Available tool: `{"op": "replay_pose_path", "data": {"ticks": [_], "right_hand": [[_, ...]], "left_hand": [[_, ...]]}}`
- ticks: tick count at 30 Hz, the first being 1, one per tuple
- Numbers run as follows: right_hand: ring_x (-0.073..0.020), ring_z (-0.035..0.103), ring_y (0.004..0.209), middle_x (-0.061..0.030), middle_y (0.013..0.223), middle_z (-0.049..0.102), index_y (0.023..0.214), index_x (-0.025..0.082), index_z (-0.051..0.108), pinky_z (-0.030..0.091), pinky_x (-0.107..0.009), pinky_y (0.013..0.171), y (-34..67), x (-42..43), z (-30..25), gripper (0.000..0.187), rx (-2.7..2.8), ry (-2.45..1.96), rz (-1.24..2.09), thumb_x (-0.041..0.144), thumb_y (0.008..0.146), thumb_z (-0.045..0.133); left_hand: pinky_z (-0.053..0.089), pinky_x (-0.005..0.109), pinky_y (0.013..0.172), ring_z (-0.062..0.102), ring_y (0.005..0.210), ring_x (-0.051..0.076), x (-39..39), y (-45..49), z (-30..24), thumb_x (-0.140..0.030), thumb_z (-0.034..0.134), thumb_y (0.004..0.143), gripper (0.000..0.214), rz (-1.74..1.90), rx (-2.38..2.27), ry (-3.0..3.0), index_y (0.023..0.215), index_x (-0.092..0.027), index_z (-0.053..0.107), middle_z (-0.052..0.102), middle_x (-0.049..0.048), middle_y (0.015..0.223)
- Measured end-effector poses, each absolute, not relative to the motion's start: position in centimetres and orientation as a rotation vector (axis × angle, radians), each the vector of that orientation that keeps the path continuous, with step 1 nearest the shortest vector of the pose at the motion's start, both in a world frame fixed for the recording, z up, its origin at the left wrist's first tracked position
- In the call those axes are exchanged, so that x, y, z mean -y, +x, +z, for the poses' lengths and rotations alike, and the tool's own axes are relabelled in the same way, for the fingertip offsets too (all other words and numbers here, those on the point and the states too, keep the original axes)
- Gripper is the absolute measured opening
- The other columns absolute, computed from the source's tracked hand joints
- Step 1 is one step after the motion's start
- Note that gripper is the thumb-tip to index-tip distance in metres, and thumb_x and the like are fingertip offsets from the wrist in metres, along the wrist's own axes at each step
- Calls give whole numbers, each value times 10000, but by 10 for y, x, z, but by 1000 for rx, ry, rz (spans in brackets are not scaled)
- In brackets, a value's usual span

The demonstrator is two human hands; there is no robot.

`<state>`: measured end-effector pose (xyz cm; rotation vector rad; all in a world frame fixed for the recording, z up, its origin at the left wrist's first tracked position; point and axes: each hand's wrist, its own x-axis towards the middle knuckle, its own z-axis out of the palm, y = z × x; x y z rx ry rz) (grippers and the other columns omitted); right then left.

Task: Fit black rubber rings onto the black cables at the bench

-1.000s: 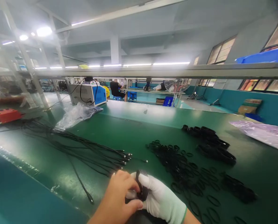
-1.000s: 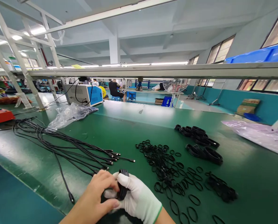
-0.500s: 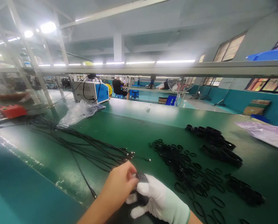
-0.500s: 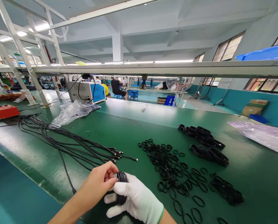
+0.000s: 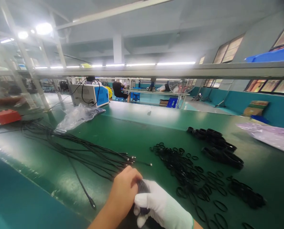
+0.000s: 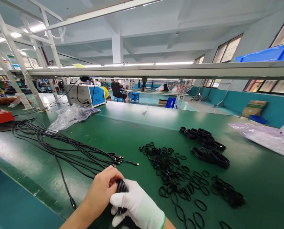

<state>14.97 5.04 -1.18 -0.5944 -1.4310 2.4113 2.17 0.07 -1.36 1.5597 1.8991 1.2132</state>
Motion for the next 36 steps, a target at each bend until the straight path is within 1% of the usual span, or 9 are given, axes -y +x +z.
{"op": "replay_pose_path", "data": {"ticks": [2,6,11,15,18,23,27,31,36], "right_hand": [[-95,537,536,-13,687,549,911,103,584,491,-184,424,150,-51,-12,320,1402,-572,2423,251,657,710],[-93,533,518,-15,655,550,912,92,600,475,-170,403,154,-54,-13,340,1371,-546,2467,283,663,729],[-171,616,775,-68,867,593,1005,115,597,552,-304,634,155,-58,-19,344,1134,-545,2539,316,751,713],[-113,558,659,-29,702,552,811,67,615,477,-252,650,149,-58,-24,234,977,-327,2500,267,748,720],[-103,551,665,-36,702,559,779,57,621,455,-212,635,151,-61,-24,240,955,-283,2516,268,737,727],[-187,636,770,-68,856,595,1005,116,601,561,-322,620,164,-69,-20,369,980,-353,2765,329,731,727],[-159,654,675,-82,879,610,964,103,610,572,-252,497,165,-64,-13,327,1119,-462,2770,237,692,732],[-88,596,531,-70,784,624,929,87,624,471,-136,405,166,-56,-10,318,1285,-626,2676,175,636,708],[-79,554,573,-35,722,566,858,77,618,445,-168,525,165,-54,-20,286,1368,-441,2566,150,591,688]], "left_hand": [[398,227,621,552,681,133,-1,24,-16,4,428,669,302,1272,-1871,1600,723,-197,647,550,-11,740],[405,250,645,560,705,150,-1,24,-22,-33,440,724,312,1300,-1904,1607,787,-221,681,567,-7,753],[412,322,833,544,918,202,11,19,-18,-94,558,731,234,1261,-1878,1650,913,-220,637,609,22,946],[374,363,815,510,907,236,26,27,-23,-140,688,684,120,1064,-1826,1921,727,-193,590,609,24,875],[359,356,814,510,917,232,29,30,-23,-147,676,722,89,1077,-1758,1954,734,-198,604,627,16,873],[409,268,731,555,789,161,24,14,2,-183,575,788,80,1231,-1740,1461,849,-215,616,621,-17,816],[400,231,630,550,696,140,18,9,9,-139,555,729,208,1149,-1712,1442,903,-233,621,610,-40,756],[368,212,575,530,631,122,11,19,0,-56,476,665,232,1096,-1773,1554,768,-217,608,590,-47,675],[362,223,591,543,650,135,9,25,-7,-21,454,645,241,1068,-1907,1778,701,-201,604,587,-21,683]]}}
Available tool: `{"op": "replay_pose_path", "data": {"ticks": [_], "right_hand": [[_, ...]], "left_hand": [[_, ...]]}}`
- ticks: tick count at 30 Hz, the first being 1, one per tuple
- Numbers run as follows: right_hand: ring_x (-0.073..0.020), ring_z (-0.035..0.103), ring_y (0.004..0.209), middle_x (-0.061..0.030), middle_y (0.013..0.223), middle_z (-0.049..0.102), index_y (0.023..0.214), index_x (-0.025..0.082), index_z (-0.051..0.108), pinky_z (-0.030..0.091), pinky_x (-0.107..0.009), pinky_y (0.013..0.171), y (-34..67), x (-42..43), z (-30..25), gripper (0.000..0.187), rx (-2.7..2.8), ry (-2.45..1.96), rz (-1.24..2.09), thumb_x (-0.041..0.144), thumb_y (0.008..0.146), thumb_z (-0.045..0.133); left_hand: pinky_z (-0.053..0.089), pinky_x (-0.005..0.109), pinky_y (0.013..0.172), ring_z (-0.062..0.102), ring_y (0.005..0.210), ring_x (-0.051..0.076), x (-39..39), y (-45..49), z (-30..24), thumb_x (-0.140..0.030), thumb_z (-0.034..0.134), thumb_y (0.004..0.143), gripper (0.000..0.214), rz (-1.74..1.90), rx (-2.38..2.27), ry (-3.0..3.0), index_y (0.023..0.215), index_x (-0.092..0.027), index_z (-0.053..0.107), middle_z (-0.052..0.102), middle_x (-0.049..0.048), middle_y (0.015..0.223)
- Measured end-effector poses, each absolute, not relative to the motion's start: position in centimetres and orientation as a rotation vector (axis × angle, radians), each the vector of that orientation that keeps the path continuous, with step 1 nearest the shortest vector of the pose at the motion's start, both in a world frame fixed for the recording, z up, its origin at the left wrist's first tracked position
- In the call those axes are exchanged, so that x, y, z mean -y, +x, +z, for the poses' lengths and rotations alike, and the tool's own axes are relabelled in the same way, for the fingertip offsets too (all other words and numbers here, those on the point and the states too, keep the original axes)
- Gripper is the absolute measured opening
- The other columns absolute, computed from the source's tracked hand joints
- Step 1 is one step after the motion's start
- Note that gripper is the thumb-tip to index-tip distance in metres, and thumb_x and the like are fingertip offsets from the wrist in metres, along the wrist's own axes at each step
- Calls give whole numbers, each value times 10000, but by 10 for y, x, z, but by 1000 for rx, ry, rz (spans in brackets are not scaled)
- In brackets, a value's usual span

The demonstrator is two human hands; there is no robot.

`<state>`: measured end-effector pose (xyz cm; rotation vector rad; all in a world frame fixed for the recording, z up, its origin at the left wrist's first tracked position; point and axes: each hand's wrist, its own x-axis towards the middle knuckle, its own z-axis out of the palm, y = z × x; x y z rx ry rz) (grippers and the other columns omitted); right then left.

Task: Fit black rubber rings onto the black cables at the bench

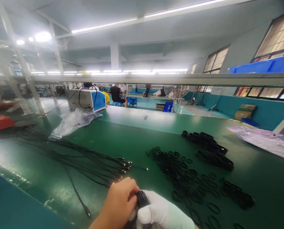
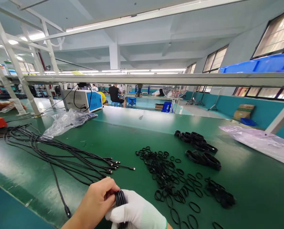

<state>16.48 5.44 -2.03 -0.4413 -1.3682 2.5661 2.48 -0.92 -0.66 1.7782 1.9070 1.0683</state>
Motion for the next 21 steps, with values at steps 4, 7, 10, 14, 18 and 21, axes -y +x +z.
{"op": "replay_pose_path", "data": {"ticks": [4,7,10,14,18,21], "right_hand": [[-110,573,627,-38,712,566,827,94,602,427,-197,574,165,-55,-24,227,1409,-468,2502,124,606,645],[-117,597,648,-38,747,589,861,108,603,446,-224,627,168,-58,-20,201,1388,-475,2514,111,660,599],[-117,602,646,-23,745,591,969,120,599,465,-266,683,172,-61,-15,255,1334,-417,2558,140,715,614],[-123,614,650,-39,762,600,955,111,577,458,-267,677,177,-65,-12,285,1231,-460,2569,191,697,669],[-157,645,697,-81,768,652,940,103,553,459,-284,700,184,-66,-6,324,1066,-534,2561,181,653,681],[-154,647,688,-102,783,682,954,96,563,453,-279,691,188,-65,0,337,1074,-571,2494,177,645,668]], "left_hand": [[386,240,615,568,682,158,7,25,-15,-52,444,716,240,1093,-1914,1913,772,-201,625,603,9,722],[399,257,626,570,704,178,2,28,-26,-85,428,766,234,1123,-1916,2011,802,-199,630,605,31,738],[406,274,640,572,739,196,-2,31,-30,-106,410,801,243,1131,-1918,2050,815,-197,635,618,48,766],[432,265,684,591,769,180,-11,24,-12,-88,478,731,275,1041,-1778,1795,908,-205,652,655,26,839],[448,251,693,592,762,162,-37,6,9,-172,539,746,219,902,-1710,1658,935,-189,647,668,8,848],[433,249,657,587,721,152,-75,4,7,-201,505,811,123,790,-1852,1802,806,-185,627,654,-7,756]]}}
